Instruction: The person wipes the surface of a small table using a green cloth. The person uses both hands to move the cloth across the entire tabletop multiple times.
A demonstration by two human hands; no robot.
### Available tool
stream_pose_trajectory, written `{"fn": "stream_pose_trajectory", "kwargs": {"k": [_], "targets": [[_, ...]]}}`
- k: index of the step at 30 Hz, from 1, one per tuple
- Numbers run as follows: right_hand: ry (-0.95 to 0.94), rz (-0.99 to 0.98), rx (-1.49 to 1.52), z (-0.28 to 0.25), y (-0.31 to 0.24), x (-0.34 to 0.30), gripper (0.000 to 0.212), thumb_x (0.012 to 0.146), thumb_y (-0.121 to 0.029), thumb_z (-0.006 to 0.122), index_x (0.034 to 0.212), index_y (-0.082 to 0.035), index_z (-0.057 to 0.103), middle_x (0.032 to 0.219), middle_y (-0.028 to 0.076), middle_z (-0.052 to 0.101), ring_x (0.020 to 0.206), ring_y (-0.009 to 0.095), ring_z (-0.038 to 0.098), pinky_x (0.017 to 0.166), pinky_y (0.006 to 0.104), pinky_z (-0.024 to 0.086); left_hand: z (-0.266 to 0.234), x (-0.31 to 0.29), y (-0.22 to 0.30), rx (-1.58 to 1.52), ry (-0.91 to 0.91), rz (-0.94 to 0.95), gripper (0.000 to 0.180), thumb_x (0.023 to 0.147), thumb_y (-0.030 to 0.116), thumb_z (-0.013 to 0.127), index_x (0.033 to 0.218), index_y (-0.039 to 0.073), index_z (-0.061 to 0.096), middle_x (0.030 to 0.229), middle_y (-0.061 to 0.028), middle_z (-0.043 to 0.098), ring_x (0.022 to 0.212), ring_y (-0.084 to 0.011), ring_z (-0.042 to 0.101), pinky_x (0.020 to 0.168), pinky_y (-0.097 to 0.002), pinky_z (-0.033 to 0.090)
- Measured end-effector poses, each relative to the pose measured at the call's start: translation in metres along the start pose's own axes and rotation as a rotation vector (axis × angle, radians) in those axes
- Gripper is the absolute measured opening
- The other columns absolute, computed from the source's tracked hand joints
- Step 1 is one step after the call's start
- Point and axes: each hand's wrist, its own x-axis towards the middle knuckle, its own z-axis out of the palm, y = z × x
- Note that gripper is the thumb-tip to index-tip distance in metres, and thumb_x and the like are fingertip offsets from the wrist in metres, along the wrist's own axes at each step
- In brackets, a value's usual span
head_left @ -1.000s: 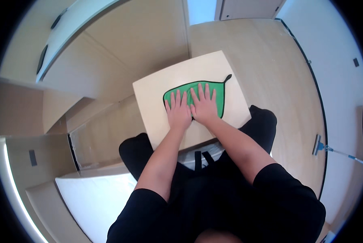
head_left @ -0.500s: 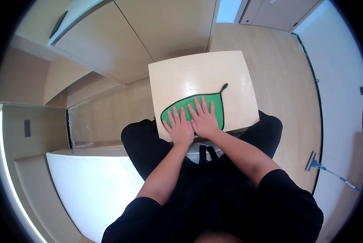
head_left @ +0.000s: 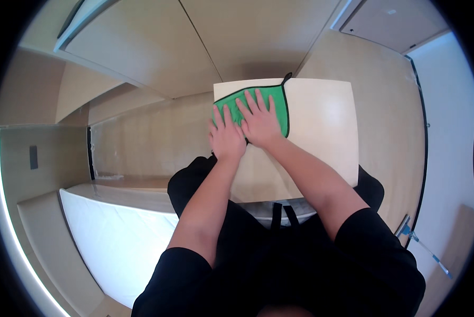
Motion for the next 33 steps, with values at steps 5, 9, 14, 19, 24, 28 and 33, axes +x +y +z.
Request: {"fn": "stream_pose_trajectory", "kwargs": {"k": [5,9,14,19,24,28,33], "targets": [[0.065,-0.027,-0.029,0.014,0.008,0.062,0.064,0.103,-0.038,0.057,0.164,-0.018,0.051,0.175,0.016,0.039,0.164,0.042,0.027,0.129,0.0713,0.020,-0.004,0.064,-0.008,-0.101,0.029,-0.058,0.066,0.112,0.032,0.047,0.173,0.018,0.026,0.165,-0.0277,0.042,0.133,-0.0506,0.060,0.104,-0.0565,0.055],[-0.096,0.067,0.003,0.016,0.017,0.103,0.063,0.104,-0.039,0.056,0.162,-0.015,0.052,0.172,0.017,0.041,0.163,0.042,0.029,0.128,0.0707,0.023,-0.006,0.108,-0.006,-0.252,-0.074,-0.160,0.063,0.113,0.033,0.046,0.170,0.014,0.029,0.148,-0.0305,0.058,0.122,-0.0487,0.066,0.098,-0.0590,0.056],[0.044,0.132,-0.038,0.022,0.020,0.135,0.070,0.105,-0.042,0.055,0.167,-0.011,0.043,0.174,0.021,0.036,0.164,0.042,0.025,0.127,0.0724,0.022,-0.008,0.147,-0.004,-0.249,-0.109,-0.187,0.060,0.113,0.035,0.046,0.165,0.008,0.035,0.141,-0.0288,0.062,0.122,-0.0457,0.067,0.095,-0.0584,0.057],[0.134,0.158,-0.171,0.021,0.026,0.130,0.074,0.106,-0.046,0.052,0.170,-0.012,0.038,0.176,0.022,0.030,0.166,0.043,0.019,0.127,0.0752,0.018,-0.013,0.142,0.014,-0.081,0.064,-0.165,0.061,0.113,0.040,0.047,0.166,0.011,0.039,0.158,-0.0207,0.054,0.146,-0.0393,0.052,0.113,-0.0622,0.046],[0.044,0.218,-0.176,0.014,0.017,0.097,0.078,0.104,-0.051,0.052,0.173,-0.020,0.036,0.182,0.018,0.022,0.169,0.042,0.011,0.129,0.0757,0.010,0.006,0.113,0.006,0.144,0.238,-0.080,0.066,0.113,0.040,0.046,0.172,0.014,0.031,0.170,-0.0218,0.041,0.156,-0.0404,0.041,0.124,-0.0619,0.035],[0.012,0.159,-0.103,0.007,-0.003,0.043,0.078,0.100,-0.055,0.054,0.171,-0.026,0.041,0.183,0.017,0.021,0.168,0.046,0.010,0.128,0.0776,0.010,0.024,0.055,-0.015,0.001,0.183,-0.086,0.068,0.113,0.038,0.046,0.174,0.017,0.026,0.166,-0.0315,0.041,0.151,-0.0457,0.047,0.121,-0.0582,0.041],[-0.032,0.083,-0.061,-0.004,-0.025,-0.023,0.080,0.099,-0.058,0.056,0.171,-0.027,0.042,0.182,0.018,0.022,0.167,0.050,0.012,0.128,0.0783,0.010,-0.010,-0.037,-0.007,-0.301,-0.071,-0.297,0.071,0.112,0.039,0.049,0.175,0.018,0.024,0.159,-0.0335,0.045,0.133,-0.0495,0.060,0.109,-0.0574,0.052]]}}
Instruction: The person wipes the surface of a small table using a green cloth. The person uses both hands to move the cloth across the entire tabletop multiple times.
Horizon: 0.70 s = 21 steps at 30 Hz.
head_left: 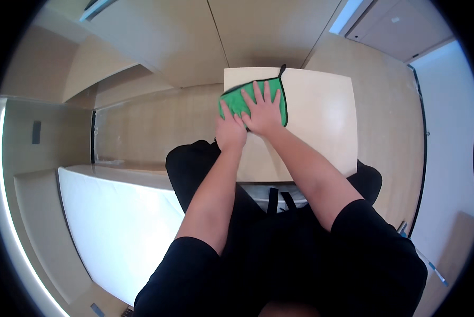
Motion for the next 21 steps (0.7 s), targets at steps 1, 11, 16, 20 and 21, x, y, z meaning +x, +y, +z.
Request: {"fn": "stream_pose_trajectory", "kwargs": {"k": [1,11,16,20,21], "targets": [[-0.035,-0.044,-0.010,-0.001,-0.002,-0.013,0.080,0.098,-0.058,0.057,0.171,-0.027,0.042,0.182,0.018,0.023,0.167,0.050,0.013,0.128,0.0785,0.010,-0.002,-0.017,-0.004,-0.017,-0.083,-0.088,0.073,0.111,0.041,0.051,0.175,0.019,0.023,0.159,-0.0307,0.046,0.128,-0.0498,0.062,0.106,-0.0577,0.054],[-0.044,-0.207,0.113,-0.012,-0.002,-0.132,0.075,0.097,-0.052,0.065,0.167,-0.032,0.048,0.181,0.011,0.028,0.167,0.042,0.019,0.129,0.0769,0.012,0.064,-0.148,-0.044,0.091,0.175,-0.143,0.085,0.110,0.039,0.051,0.171,-0.008,0.017,0.176,-0.0430,0.004,0.164,-0.0599,0.001,0.132,-0.0670,0.012],[0.011,0.052,0.031,-0.009,0.039,-0.197,0.073,0.098,-0.050,0.066,0.167,-0.033,0.048,0.181,0.009,0.028,0.167,0.043,0.020,0.126,0.0786,0.014,0.093,-0.194,-0.003,0.078,0.106,-0.027,0.086,0.110,0.041,0.049,0.172,-0.007,0.015,0.176,-0.0420,-0.001,0.163,-0.0617,-0.006,0.127,-0.0770,0.012],[0.017,0.391,-0.029,-0.024,0.084,-0.238,0.076,0.098,-0.056,0.063,0.168,-0.033,0.046,0.183,0.012,0.024,0.167,0.047,0.017,0.125,0.0806,0.013,0.094,-0.221,0.049,0.201,-0.156,0.082,0.087,0.110,0.043,0.048,0.174,-0.004,0.013,0.178,-0.0393,-0.004,0.163,-0.0610,-0.012,0.117,-0.0900,0.009],[0.027,0.512,-0.049,-0.027,0.095,-0.243,0.076,0.098,-0.057,0.062,0.169,-0.034,0.046,0.183,0.012,0.022,0.167,0.047,0.016,0.124,0.0809,0.012,0.093,-0.228,0.065,0.221,-0.233,0.100,0.086,0.110,0.044,0.047,0.174,-0.003,0.013,0.178,-0.0381,-0.005,0.164,-0.0602,-0.012,0.116,-0.0903,0.008]]}}
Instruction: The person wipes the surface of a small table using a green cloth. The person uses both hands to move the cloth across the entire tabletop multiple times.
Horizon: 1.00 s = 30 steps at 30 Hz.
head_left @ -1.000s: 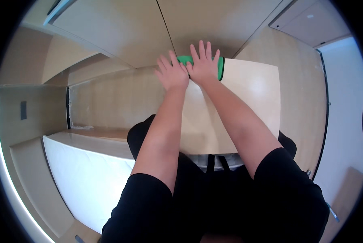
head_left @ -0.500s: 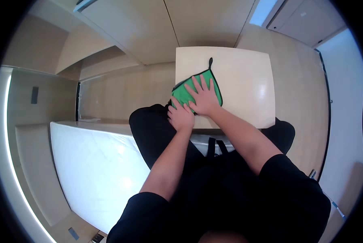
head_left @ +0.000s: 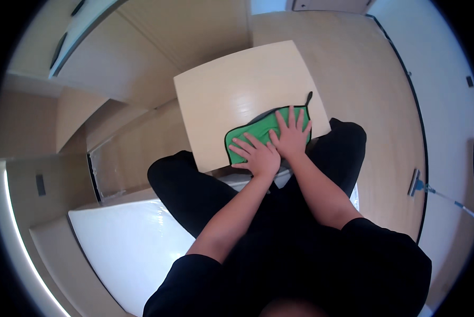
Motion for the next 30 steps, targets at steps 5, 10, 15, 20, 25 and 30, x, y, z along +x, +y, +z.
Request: {"fn": "stream_pose_trajectory", "kwargs": {"k": [5,10,15,20,25,30], "targets": [[0.100,0.353,-0.117,-0.002,0.049,0.032,0.077,0.100,-0.061,0.057,0.170,-0.033,0.044,0.182,0.018,0.022,0.164,0.055,0.015,0.124,0.0813,0.015,0.006,0.008,0.055,0.050,-0.240,0.389,0.081,0.112,0.054,0.039,0.173,0.003,0.024,0.180,-0.0335,0.008,0.167,-0.0550,0.001,0.124,-0.0828,0.005],[0.036,0.442,-0.085,-0.025,0.054,0.088,0.083,0.098,-0.060,0.059,0.172,-0.029,0.037,0.175,0.024,0.032,0.153,0.052,0.040,0.117,0.0738,0.033,0.012,0.098,0.061,0.148,0.029,0.624,0.070,0.111,0.055,0.043,0.172,0.020,0.038,0.181,-0.0261,0.018,0.168,-0.0488,0.008,0.128,-0.0773,0.004],[0.144,0.345,0.004,-0.022,0.074,0.142,0.085,0.097,-0.056,0.063,0.170,-0.020,0.040,0.145,0.024,0.058,0.122,0.044,0.063,0.100,0.0607,0.051,-0.002,0.165,0.091,0.221,0.189,0.765,0.070,0.108,0.053,0.051,0.172,0.026,0.039,0.182,-0.0222,0.020,0.169,-0.0449,0.011,0.129,-0.0755,0.003],[0.029,0.381,0.145,-0.034,0.074,0.217,0.084,0.099,-0.055,0.061,0.168,-0.013,0.040,0.126,0.027,0.068,0.107,0.046,0.072,0.088,0.0561,0.060,-0.019,0.219,0.146,0.280,0.154,0.743,0.071,0.107,0.052,0.051,0.174,0.031,0.035,0.183,-0.0194,0.017,0.170,-0.0425,0.009,0.130,-0.0730,0.002],[-0.113,0.444,0.260,-0.038,0.083,0.286,0.065,0.101,-0.051,0.056,0.144,-0.002,0.054,0.116,0.027,0.075,0.105,0.046,0.075,0.089,0.0558,0.061,-0.021,0.261,0.191,0.277,0.186,0.762,0.069,0.108,0.048,0.049,0.173,0.029,0.036,0.182,-0.0188,0.020,0.169,-0.0419,0.012,0.132,-0.0705,0.002],[-0.106,0.410,0.272,-0.036,0.090,0.318,0.054,0.102,-0.047,0.055,0.127,0.001,0.062,0.107,0.026,0.079,0.102,0.046,0.076,0.090,0.0566,0.061,-0.019,0.283,0.212,0.268,0.216,0.775,0.065,0.110,0.042,0.043,0.174,0.030,0.034,0.181,-0.0183,0.026,0.168,-0.0413,0.017,0.132,-0.0700,0.005]]}}
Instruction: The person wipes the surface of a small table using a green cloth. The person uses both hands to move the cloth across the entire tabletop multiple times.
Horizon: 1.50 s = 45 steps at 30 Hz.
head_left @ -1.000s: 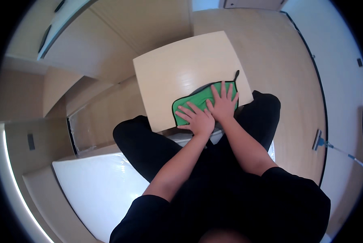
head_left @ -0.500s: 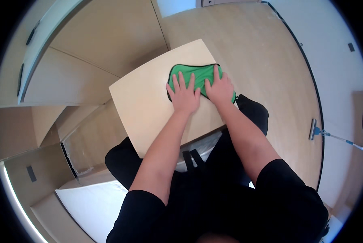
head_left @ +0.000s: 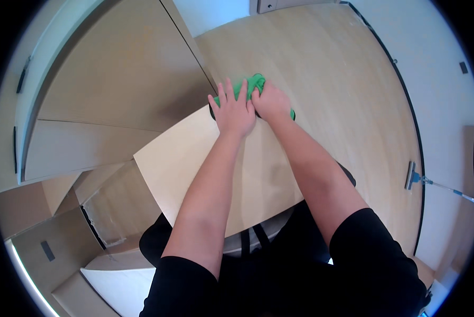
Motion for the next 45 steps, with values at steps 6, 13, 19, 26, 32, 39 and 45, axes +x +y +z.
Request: {"fn": "stream_pose_trajectory", "kwargs": {"k": [6,13,19,26,32,39,45], "targets": [[0.025,0.013,0.006,0.006,-0.007,-0.005,0.051,0.102,-0.046,0.056,0.123,0.000,0.066,0.112,0.025,0.079,0.105,0.044,0.077,0.092,0.0562,0.060,-0.001,0.002,-0.010,0.030,-0.010,0.014,0.067,0.111,0.043,0.043,0.175,0.027,0.031,0.183,-0.0191,0.018,0.170,-0.0419,0.010,0.132,-0.0702,0.004],[0.120,0.204,0.016,0.007,0.030,-0.086,0.057,0.101,-0.054,0.057,0.123,-0.003,0.066,0.114,0.024,0.079,0.104,0.045,0.077,0.092,0.0557,0.060,-0.007,-0.069,0.010,0.055,-0.176,0.083,0.071,0.111,0.053,0.044,0.176,0.031,0.027,0.184,-0.0189,0.012,0.170,-0.0435,0.004,0.132,-0.0705,0.002],[0.134,0.307,-0.043,0.004,0.078,-0.185,0.060,0.101,-0.059,0.058,0.124,-0.004,0.065,0.106,0.024,0.079,0.098,0.045,0.078,0.084,0.0563,0.061,-0.008,-0.148,0.023,0.061,-0.181,0.204,0.074,0.108,0.057,0.050,0.175,0.038,0.028,0.185,-0.0188,0.010,0.170,-0.0444,0.004,0.131,-0.0713,0.002],[0.306,0.304,-0.199,0.041,0.078,-0.282,0.081,0.100,-0.056,0.062,0.153,0.004,0.048,0.159,0.037,0.045,0.147,0.057,0.044,0.115,0.0745,0.036,0.003,-0.248,0.011,-0.045,-0.105,0.285,0.075,0.101,0.051,0.060,0.171,0.036,0.040,0.183,-0.0186,0.020,0.169,-0.0438,0.011,0.131,-0.0726,0.006],[0.170,0.236,-0.187,0.091,-0.006,-0.347,0.096,0.103,-0.054,0.058,0.172,0.004,0.024,0.175,0.041,0.010,0.162,0.064,0.002,0.120,0.0852,0.015,-0.001,-0.323,-0.065,-0.002,-0.049,0.061,0.075,0.099,0.049,0.062,0.170,0.034,0.042,0.182,-0.0185,0.021,0.169,-0.0445,0.013,0.130,-0.0735,0.007],[-0.179,-0.307,-0.351,0.103,-0.069,-0.406,0.095,0.103,-0.061,0.055,0.176,-0.008,0.024,0.179,0.034,0.010,0.165,0.059,0.001,0.116,0.0903,0.008,-0.102,-0.387,-0.105,0.078,-0.390,-0.501,0.082,0.099,0.049,0.062,0.173,0.027,0.036,0.178,-0.0325,0.022,0.166,-0.0517,0.017,0.129,-0.0742,0.006],[0.094,-0.556,-0.267,0.121,-0.064,-0.349,0.075,0.102,-0.052,0.060,0.167,-0.019,0.047,0.178,0.029,0.024,0.161,0.062,0.013,0.119,0.0872,0.011,-0.060,-0.370,-0.136,-0.003,-0.179,-0.454,0.076,0.101,0.045,0.065,0.163,0.006,0.045,0.175,-0.0375,0.022,0.165,-0.0540,0.018,0.131,-0.0700,0.011]]}}
